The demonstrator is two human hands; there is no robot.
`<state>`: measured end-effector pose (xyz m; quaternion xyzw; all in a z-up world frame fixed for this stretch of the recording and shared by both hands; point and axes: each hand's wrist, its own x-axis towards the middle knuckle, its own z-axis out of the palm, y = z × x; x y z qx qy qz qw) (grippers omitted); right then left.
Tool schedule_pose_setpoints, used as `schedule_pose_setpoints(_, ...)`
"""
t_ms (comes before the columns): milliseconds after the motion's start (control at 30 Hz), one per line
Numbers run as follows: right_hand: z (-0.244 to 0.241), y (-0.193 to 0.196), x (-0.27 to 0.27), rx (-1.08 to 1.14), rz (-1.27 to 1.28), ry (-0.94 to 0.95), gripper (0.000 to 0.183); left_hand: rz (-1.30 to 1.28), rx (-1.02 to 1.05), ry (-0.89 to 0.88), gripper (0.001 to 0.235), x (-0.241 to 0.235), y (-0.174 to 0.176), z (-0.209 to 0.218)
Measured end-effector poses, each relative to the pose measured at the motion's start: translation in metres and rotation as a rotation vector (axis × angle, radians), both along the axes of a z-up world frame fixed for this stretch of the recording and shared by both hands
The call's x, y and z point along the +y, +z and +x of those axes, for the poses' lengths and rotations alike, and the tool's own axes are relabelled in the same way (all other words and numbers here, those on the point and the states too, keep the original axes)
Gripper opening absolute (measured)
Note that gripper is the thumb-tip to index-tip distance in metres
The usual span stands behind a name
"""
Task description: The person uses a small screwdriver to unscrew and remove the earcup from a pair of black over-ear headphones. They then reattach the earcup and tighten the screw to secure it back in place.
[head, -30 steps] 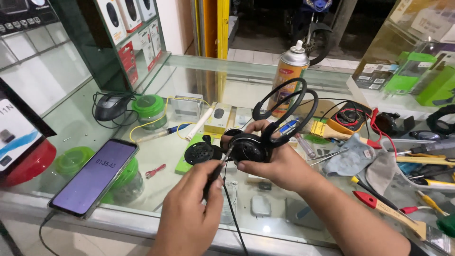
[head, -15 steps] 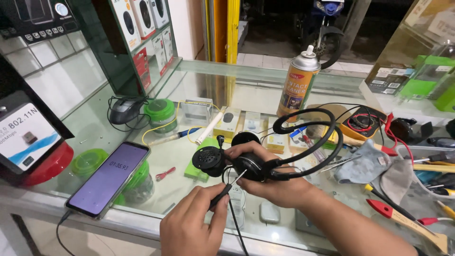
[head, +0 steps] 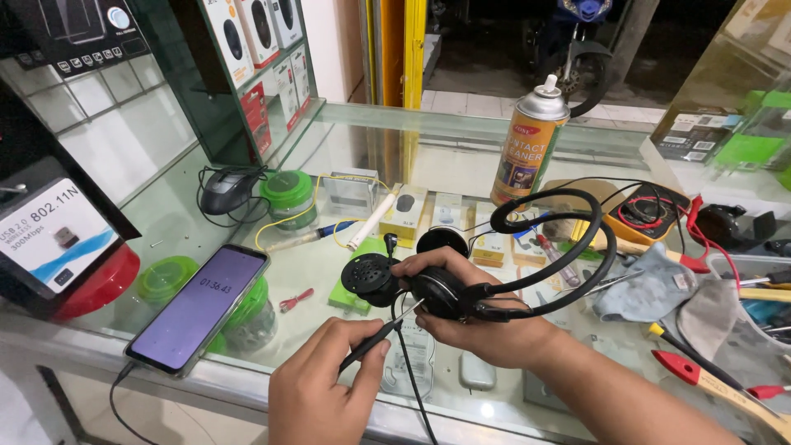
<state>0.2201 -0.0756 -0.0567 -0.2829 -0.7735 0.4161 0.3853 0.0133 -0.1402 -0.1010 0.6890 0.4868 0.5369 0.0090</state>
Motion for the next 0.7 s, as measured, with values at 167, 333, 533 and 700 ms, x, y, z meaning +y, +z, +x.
schedule_pose_setpoints(167, 0.0002, 0.0004, -0.0003, 0.018, -0.003, 0.023, 0.042, -0.022, -0.027, -0.022, 0.012, 0.0003, -0.0017, -0.003)
schedule_pose_setpoints(333, 0.0005, 0.0023, -0.0005, -0.007, 0.0, 0.009, 0.043, -0.047, -0.06, -0.053, 0.011, 0.0009, -0.0003, -0.0019)
schedule_pose_setpoints(533, 0.0004, 0.0037, -0.0015, -0.023, -0.007, -0.001, 0.043, -0.085, -0.079, -0.074, 0.012, 0.0014, 0.0009, -0.0004)
schedule_pose_setpoints(700, 0.0012, 0.0035, -0.0012, -0.009, 0.012, 0.024, 0.043, -0.12, -0.1, -0.079, 0.013, 0.0012, 0.0023, 0.0001)
